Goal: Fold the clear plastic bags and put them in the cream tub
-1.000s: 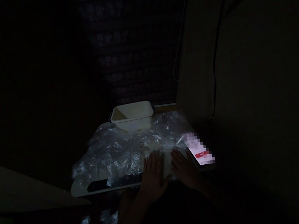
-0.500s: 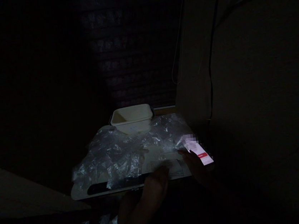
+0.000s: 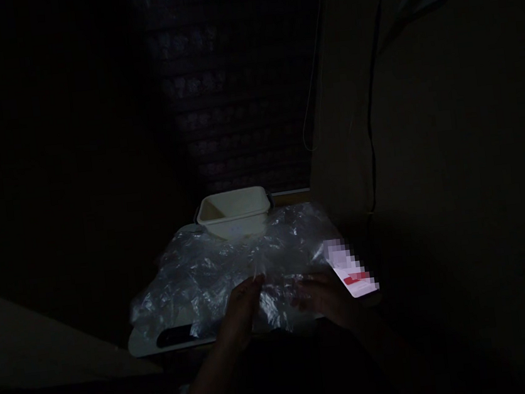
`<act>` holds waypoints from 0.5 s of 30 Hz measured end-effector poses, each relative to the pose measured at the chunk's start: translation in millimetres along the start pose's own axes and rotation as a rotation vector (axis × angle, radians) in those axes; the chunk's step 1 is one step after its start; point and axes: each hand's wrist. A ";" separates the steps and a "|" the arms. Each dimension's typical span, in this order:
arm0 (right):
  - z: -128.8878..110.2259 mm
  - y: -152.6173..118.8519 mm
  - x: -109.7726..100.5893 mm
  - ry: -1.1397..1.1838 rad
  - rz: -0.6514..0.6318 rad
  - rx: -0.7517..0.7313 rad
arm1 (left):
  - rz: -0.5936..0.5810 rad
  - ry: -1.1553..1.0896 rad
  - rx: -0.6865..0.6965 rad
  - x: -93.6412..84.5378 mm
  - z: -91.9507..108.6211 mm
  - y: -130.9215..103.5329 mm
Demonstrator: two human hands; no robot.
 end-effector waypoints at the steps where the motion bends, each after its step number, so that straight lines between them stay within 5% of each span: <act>1: -0.9 1.1 0.7 0.018 0.003 0.016 | -0.027 -0.013 -0.023 -1.2 -2.3 -0.2; 6: -7.4 1.9 -2.7 0.028 0.054 0.100 | -0.115 0.008 -0.094 -11.0 -10.7 -0.8; 15: -4.2 -5.5 -12.8 0.033 0.025 0.123 | -0.098 0.014 -0.131 -18.7 -14.0 0.3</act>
Point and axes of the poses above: each hand's wrist, its own y-axis towards the middle knuckle, its own x-axis out of the palm, z = x × y, and after that the axes turned 14 degrees about -z, right-handed
